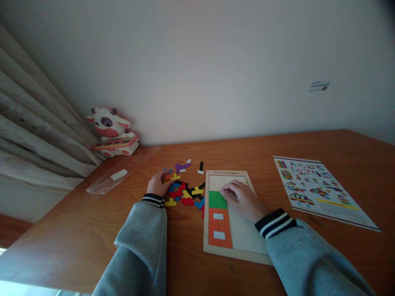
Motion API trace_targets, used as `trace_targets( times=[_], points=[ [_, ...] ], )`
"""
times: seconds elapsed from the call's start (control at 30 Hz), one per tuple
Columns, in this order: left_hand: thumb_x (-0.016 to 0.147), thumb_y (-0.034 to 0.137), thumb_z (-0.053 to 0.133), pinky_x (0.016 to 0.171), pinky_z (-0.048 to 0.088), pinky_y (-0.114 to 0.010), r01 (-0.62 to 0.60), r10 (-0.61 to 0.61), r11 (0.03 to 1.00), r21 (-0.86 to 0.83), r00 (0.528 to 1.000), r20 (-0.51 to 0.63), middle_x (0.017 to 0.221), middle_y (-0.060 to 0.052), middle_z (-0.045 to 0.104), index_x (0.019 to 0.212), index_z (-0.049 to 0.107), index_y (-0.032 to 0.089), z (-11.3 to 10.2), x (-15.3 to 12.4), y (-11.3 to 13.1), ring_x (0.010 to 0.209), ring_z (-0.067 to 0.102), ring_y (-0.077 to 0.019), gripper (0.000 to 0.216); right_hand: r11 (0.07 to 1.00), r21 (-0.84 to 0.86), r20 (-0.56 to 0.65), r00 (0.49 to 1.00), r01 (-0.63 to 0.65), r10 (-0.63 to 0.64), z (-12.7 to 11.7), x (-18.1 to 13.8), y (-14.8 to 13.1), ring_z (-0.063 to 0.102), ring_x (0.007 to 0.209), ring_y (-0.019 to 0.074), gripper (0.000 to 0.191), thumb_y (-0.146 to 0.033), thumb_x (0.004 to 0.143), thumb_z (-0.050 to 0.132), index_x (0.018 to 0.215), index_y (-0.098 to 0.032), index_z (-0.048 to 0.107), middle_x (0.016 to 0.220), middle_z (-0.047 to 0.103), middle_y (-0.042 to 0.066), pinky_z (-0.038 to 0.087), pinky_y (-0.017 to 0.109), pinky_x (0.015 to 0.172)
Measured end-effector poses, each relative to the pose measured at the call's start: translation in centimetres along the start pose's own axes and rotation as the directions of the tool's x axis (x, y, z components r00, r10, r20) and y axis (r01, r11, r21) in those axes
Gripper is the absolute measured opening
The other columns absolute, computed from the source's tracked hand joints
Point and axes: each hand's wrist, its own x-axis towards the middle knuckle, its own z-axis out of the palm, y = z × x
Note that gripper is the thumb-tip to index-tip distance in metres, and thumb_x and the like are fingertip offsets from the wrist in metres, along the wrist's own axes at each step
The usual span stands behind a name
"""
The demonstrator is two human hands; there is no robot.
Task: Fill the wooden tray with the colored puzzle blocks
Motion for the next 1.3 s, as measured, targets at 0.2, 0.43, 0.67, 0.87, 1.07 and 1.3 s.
trace_targets(
  times=[0.2,0.43,0.67,0.87,1.07,1.3],
  points=[
    [0.069,0.044,0.074,0.069,0.055,-0.026,0.021,-0.029,0.992,-0.123,0.998,-0.059,0.093,-0.005,0.072,0.104,0.069,0.018,0.0,-0.3,0.8,0.074,0.068,-0.0170,0.044,1.000,0.010,-0.008,1.000,-0.002,0.002,0.2,0.1,0.2,0.061,0.082,0.0193,0.019,-0.033,0.092,0.054,0.089,-0.021,0.068,0.087,0.065,0.005,0.047,0.032,0.075],
    [0.073,0.045,0.069,0.069,0.055,-0.027,-0.012,0.003,0.993,-0.117,0.997,-0.073,0.080,-0.003,0.073,0.092,0.073,0.019,0.0,-0.3,1.5,0.071,0.068,-0.0176,0.033,1.000,0.006,-0.003,1.000,-0.013,0.013,0.1,0.1,0.0,0.061,0.083,0.0198,0.019,-0.033,0.092,0.054,0.089,-0.021,0.069,0.088,0.066,0.005,0.047,0.033,0.076],
    [0.077,0.042,0.064,0.069,0.056,-0.025,-0.055,0.029,0.985,-0.161,0.987,-0.161,0.086,-0.006,0.073,0.089,0.071,0.016,0.2,-0.3,1.3,0.074,0.069,-0.0174,0.029,1.000,0.015,-0.002,1.000,-0.012,0.012,0.1,0.0,-0.1,0.061,0.084,0.0197,0.019,-0.033,0.092,0.054,0.089,-0.021,0.069,0.089,0.066,0.005,0.047,0.034,0.077],
    [0.084,0.040,0.061,0.073,0.056,-0.026,-0.194,0.155,0.969,-0.151,0.959,-0.239,0.086,-0.004,0.073,0.091,0.069,0.018,0.3,-0.8,2.7,0.076,0.070,-0.0165,0.025,1.000,0.029,-0.020,1.000,-0.004,0.005,0.0,0.0,-0.1,0.061,0.082,0.0194,0.017,-0.032,0.092,0.055,0.089,-0.021,0.068,0.088,0.065,0.005,0.048,0.034,0.076],
    [0.088,0.034,0.062,0.072,0.057,-0.024,-0.510,0.477,0.843,-0.172,0.856,-0.201,0.087,-0.004,0.074,0.097,0.068,0.019,1.2,-2.9,6.2,0.074,0.070,-0.0151,0.019,0.994,0.084,-0.101,0.993,0.074,-0.065,0.1,0.0,-0.2,0.060,0.081,0.0186,0.014,-0.031,0.091,0.056,0.098,-0.021,0.064,0.090,0.065,0.005,0.050,0.035,0.074],
    [0.088,0.026,0.065,0.072,0.058,-0.023,-0.693,0.705,0.596,-0.405,0.693,-0.148,0.088,-0.007,0.074,0.099,0.068,0.017,2.9,-6.7,10.9,0.077,0.071,-0.0150,0.014,0.939,0.142,-0.079,0.949,0.314,-0.306,-0.4,-0.2,-1.2,0.062,0.091,0.0212,0.024,-0.034,0.088,0.065,0.110,-0.023,0.063,0.098,0.067,0.007,0.052,0.038,0.082]
  ],
)
